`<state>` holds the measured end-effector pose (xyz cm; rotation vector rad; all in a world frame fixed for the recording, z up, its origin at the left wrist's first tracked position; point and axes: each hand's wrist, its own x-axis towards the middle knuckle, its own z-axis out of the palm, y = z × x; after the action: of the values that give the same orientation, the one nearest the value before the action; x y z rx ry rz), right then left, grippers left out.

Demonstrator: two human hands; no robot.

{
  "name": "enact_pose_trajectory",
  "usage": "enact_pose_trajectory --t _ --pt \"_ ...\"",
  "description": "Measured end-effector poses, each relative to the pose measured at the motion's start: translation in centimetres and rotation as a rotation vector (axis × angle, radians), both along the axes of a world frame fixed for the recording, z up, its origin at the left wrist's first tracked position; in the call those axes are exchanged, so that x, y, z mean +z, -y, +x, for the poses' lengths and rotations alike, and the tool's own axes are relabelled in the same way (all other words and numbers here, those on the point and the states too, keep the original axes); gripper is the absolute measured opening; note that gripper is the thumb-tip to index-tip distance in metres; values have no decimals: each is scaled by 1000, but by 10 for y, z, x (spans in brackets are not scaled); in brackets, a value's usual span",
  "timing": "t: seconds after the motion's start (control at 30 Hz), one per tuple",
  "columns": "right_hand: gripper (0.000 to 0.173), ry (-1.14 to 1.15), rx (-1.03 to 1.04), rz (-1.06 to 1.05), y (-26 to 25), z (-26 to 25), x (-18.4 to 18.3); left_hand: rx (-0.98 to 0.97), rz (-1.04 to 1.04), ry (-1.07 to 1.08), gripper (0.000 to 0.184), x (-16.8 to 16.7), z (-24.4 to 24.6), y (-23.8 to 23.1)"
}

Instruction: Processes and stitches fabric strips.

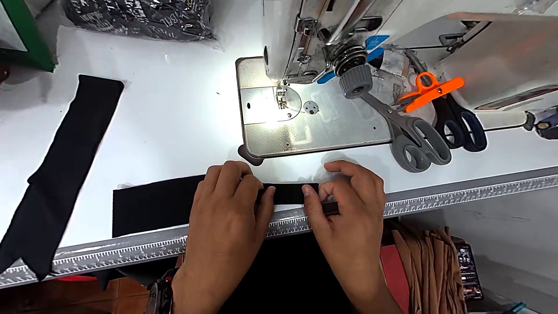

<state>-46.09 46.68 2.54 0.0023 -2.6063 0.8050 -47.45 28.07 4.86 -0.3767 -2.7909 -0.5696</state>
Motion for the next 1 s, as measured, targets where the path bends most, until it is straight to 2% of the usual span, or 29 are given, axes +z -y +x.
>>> enact_pose_trajectory --t 0.1,0.17,0.3,0.37,0.43,0.53,0.63,0.7,0.83,1.0 --pt "24 9 14 -3 -3 -1 2 -81 -55 -11 25 6 -4 3" --pt "20 19 38 -11 -7 -1 3 -345 -120 -46 22 17 -15 14" --pt "23 45 69 -8 -12 -1 6 -1042 -403 -245 30 37 -62 33" --pt "25 61 85 4 -13 -2 7 -1266 -423 -324 30 35 -82 36" --pt "29 81 118 21 -20 -5 11 -1361 -391 -357 30 31 -93 35" --pt "32 66 112 78 -57 -15 24 -1301 -374 -311 28 25 -84 36" --pt "31 63 -33 219 -111 -27 35 -1045 -332 -243 29 14 -52 41" --pt "30 109 -42 288 -135 -31 39 -866 -268 -212 30 8 -32 38" --pt "28 260 9 406 -137 -31 57 -603 -182 -207 31 -4 -2 26" --pt "67 581 84 590 -134 -42 87 -278 -200 -227 34 -14 31 -6"
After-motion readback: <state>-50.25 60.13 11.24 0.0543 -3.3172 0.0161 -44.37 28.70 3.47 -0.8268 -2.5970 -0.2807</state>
